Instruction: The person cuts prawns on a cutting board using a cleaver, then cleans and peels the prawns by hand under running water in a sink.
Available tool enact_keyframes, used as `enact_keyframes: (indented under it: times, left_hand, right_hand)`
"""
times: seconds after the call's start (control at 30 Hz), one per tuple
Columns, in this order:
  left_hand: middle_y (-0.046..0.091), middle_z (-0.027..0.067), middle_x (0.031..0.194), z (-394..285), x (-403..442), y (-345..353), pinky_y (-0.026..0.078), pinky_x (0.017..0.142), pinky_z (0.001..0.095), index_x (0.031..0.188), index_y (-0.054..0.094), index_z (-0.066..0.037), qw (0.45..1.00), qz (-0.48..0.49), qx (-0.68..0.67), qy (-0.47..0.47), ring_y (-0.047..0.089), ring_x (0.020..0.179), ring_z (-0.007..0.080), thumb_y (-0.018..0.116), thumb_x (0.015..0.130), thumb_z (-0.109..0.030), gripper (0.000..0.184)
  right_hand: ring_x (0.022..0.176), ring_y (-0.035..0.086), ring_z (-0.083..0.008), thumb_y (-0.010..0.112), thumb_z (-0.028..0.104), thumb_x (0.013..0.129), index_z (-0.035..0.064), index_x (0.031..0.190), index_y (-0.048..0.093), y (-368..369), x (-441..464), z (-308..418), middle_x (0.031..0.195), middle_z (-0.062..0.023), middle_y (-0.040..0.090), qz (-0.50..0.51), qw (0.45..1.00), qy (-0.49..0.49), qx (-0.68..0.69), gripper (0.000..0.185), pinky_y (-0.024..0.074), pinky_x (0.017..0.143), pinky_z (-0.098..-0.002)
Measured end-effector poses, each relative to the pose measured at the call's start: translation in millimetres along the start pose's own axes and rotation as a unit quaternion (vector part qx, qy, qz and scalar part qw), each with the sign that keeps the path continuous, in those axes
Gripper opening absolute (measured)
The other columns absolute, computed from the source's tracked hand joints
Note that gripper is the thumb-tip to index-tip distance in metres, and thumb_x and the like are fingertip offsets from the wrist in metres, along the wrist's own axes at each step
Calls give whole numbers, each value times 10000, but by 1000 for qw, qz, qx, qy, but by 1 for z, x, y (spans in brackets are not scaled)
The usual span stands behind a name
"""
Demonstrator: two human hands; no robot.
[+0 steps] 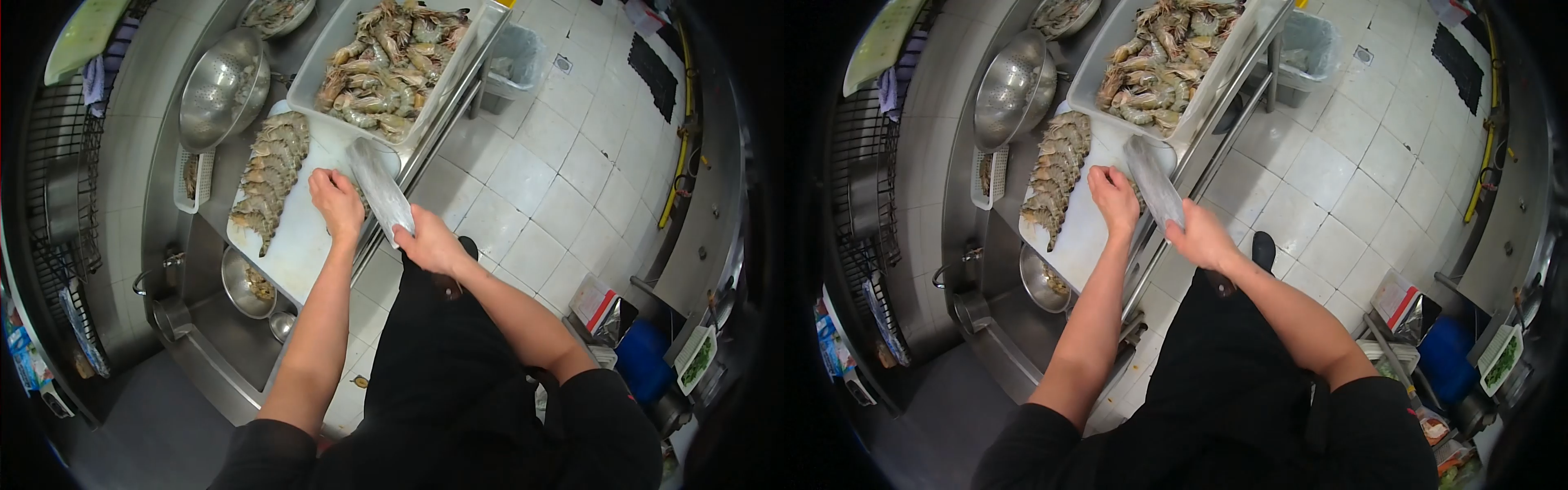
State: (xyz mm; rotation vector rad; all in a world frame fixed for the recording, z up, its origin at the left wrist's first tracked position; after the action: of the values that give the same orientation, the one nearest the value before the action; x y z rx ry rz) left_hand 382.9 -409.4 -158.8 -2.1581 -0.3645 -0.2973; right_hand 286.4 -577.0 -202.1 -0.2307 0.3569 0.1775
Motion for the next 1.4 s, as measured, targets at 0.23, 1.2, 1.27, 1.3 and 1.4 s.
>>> enact_keyframes:
  times: [0.23, 1.2, 1.27, 1.3, 1.4]
  left_hand:
    - [527, 199, 899, -7, 0, 2, 386, 773, 511, 884, 469, 5, 1000, 5, 23, 17, 511, 883, 416, 515, 914, -70, 93]
    - [543, 187, 930, -7, -3, 11, 383, 807, 504, 909, 477, -10, 998, 37, 51, -17, 518, 933, 405, 475, 939, -118, 111]
    - [543, 187, 930, -7, -3, 11, 383, 808, 505, 911, 478, -10, 998, 34, 51, -15, 518, 933, 404, 475, 939, -118, 112]
    - [542, 188, 930, -7, -3, 10, 382, 808, 507, 912, 479, -10, 998, 33, 49, -15, 518, 934, 404, 474, 940, -119, 112]
    - [543, 193, 934, -5, -3, 11, 384, 811, 504, 912, 479, -6, 999, 32, 39, -14, 518, 939, 407, 476, 940, -125, 122]
  right_hand:
    - [880, 619, -509, 592, 247, 912, -80, 1014, 513, -1, -2, 1, 871, -335, 637, 12, 999, 2, -29, 352, 492, 779, -524]
    - [861, 630, -498, 593, 263, 906, -88, 999, 509, 13, -8, -14, 887, -333, 637, 0, 1000, 9, -1, 373, 496, 768, -514]
    - [839, 634, -493, 598, 256, 902, -88, 985, 505, 14, -7, -14, 849, -328, 636, -28, 998, 19, 56, 365, 499, 750, -513]
    - [839, 634, -493, 598, 256, 902, -88, 985, 505, 21, -15, -21, 849, -328, 636, -29, 998, 20, 58, 365, 499, 750, -513]
    - [812, 634, -493, 603, 249, 899, -85, 959, 502, 34, -30, -36, 816, -323, 635, -58, 995, -22, 79, 354, 501, 723, -514]
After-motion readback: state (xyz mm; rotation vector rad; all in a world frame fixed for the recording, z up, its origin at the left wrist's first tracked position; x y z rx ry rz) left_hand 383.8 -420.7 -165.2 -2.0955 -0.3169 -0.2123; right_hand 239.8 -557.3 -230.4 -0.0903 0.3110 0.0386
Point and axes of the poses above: each hand's wrist, its own x-axis towards the middle knuckle, its own y-axis out of the palm, z = x × y, the point moved 10 cm from there along x, towards the middle knuckle
